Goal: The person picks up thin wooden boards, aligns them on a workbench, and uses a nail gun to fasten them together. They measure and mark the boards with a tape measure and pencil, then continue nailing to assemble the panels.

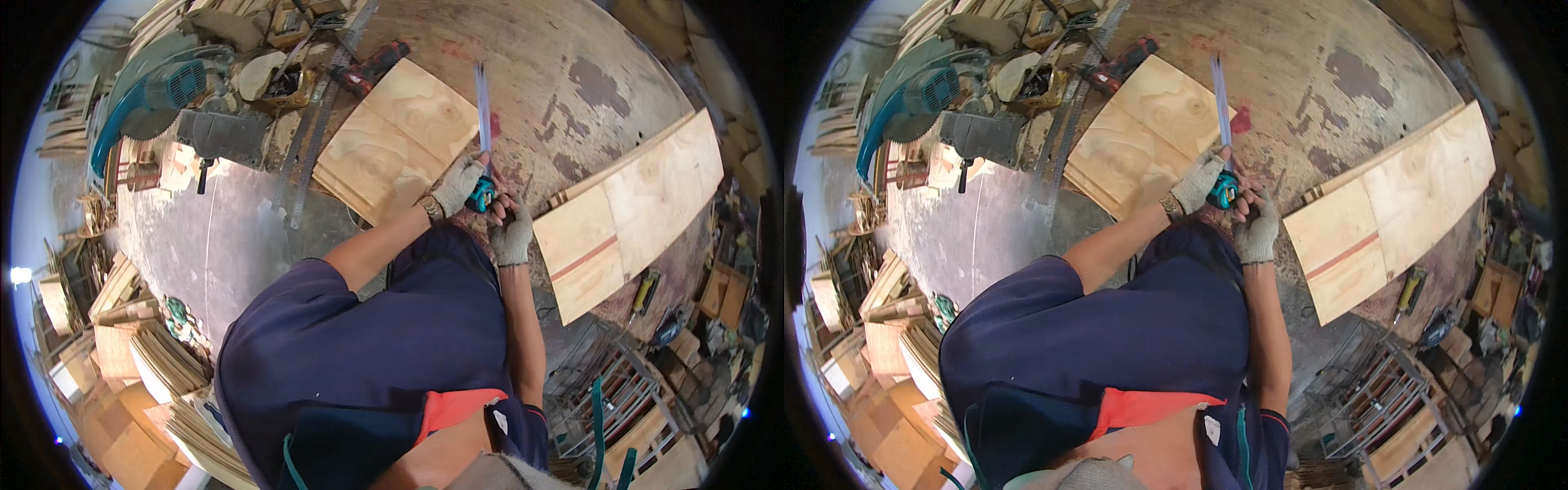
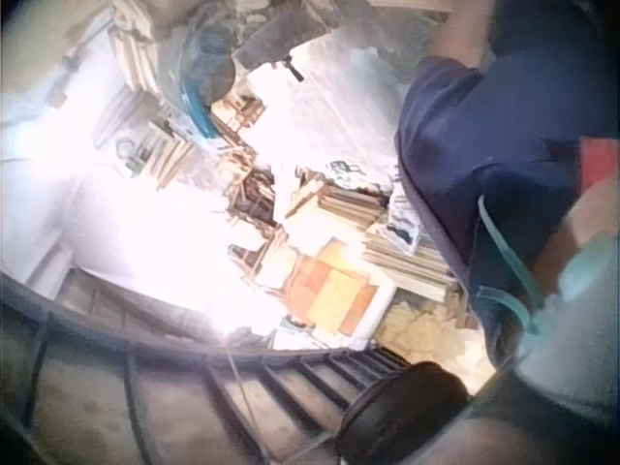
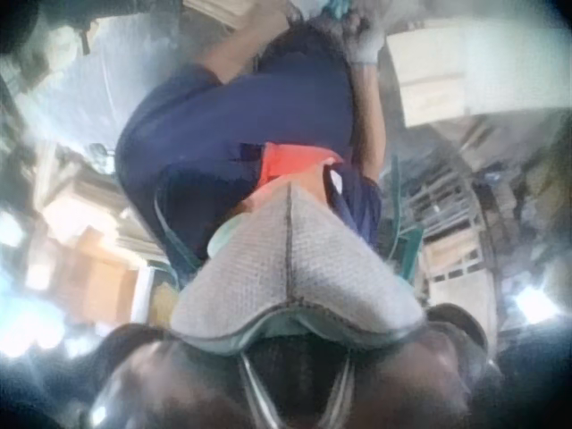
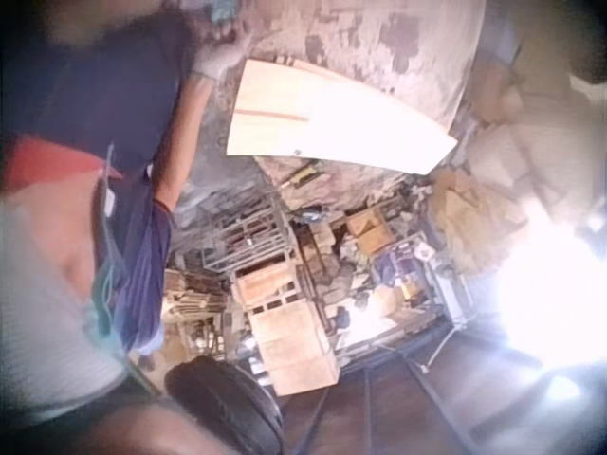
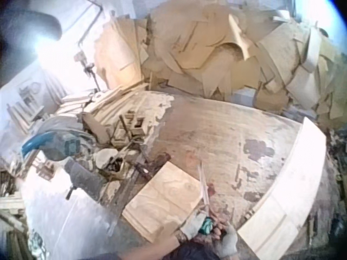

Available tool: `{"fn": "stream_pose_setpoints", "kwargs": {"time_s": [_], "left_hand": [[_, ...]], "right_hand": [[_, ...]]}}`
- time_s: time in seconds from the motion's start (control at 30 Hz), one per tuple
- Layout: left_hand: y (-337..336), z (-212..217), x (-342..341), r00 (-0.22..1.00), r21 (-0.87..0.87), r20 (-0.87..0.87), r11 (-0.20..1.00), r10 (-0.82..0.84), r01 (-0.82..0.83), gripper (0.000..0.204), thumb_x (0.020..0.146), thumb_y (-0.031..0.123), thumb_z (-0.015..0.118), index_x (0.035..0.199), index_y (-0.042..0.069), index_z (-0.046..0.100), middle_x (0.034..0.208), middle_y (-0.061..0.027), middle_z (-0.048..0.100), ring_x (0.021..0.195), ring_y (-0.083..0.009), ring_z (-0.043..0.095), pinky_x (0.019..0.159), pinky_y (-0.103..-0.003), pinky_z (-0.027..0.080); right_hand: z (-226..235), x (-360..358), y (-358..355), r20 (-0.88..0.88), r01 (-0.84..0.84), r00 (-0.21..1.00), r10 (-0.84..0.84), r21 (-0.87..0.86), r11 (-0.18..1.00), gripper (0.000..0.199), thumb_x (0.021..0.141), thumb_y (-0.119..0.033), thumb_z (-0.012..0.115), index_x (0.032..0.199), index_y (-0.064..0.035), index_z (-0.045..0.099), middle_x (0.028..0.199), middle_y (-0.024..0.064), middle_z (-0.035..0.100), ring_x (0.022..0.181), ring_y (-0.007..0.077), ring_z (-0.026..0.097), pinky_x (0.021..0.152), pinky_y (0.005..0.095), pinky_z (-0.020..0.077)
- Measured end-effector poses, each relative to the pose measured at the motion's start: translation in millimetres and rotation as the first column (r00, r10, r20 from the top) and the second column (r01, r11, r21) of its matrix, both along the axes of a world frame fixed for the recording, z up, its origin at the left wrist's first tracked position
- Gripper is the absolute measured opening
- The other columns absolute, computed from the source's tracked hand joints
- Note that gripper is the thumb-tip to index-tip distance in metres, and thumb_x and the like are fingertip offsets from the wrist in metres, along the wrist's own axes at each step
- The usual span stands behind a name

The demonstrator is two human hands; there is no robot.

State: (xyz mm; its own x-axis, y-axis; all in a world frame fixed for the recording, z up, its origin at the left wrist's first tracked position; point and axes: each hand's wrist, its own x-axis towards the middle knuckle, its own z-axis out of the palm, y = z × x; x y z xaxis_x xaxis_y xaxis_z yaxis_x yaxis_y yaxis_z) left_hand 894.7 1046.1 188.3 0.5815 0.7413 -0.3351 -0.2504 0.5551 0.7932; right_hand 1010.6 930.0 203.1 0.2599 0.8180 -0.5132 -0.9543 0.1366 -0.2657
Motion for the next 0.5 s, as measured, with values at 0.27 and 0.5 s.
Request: {"fn": "stream_pose_setpoints", "kwargs": {"time_s": [0.27,0.5], "left_hand": [[1,-7,-6,0.998,-0.302,0.002,0.951,0.070,-0.066,0.036,0.106,0.043,0.054,0.103,0.008,0.061,0.096,-0.0080,0.068,0.084,-0.0185,0.068,0.069,-0.034,0.058],[-2,29,-25,0.987,-0.575,0.130,0.803,-0.098,0.156,0.027,0.108,0.037,0.051,0.104,0.011,0.060,0.096,-0.0058,0.068,0.084,-0.0185,0.068,0.074,-0.035,0.058]], "right_hand": [[6,-4,6,-0.104,0.012,0.995,-0.008,0.038,0.999,0.017,0.101,-0.005,0.042,0.114,-0.0075,0.053,0.087,0.0052,0.052,0.066,0.0137,0.047,0.050,0.0249,0.0410],[19,-6,16,-0.021,0.001,1.000,0.001,0.086,0.996,0.018,0.100,-0.005,0.044,0.115,-0.0066,0.053,0.088,0.0052,0.052,0.069,0.0150,0.049,0.056,0.0254,0.0437]]}}
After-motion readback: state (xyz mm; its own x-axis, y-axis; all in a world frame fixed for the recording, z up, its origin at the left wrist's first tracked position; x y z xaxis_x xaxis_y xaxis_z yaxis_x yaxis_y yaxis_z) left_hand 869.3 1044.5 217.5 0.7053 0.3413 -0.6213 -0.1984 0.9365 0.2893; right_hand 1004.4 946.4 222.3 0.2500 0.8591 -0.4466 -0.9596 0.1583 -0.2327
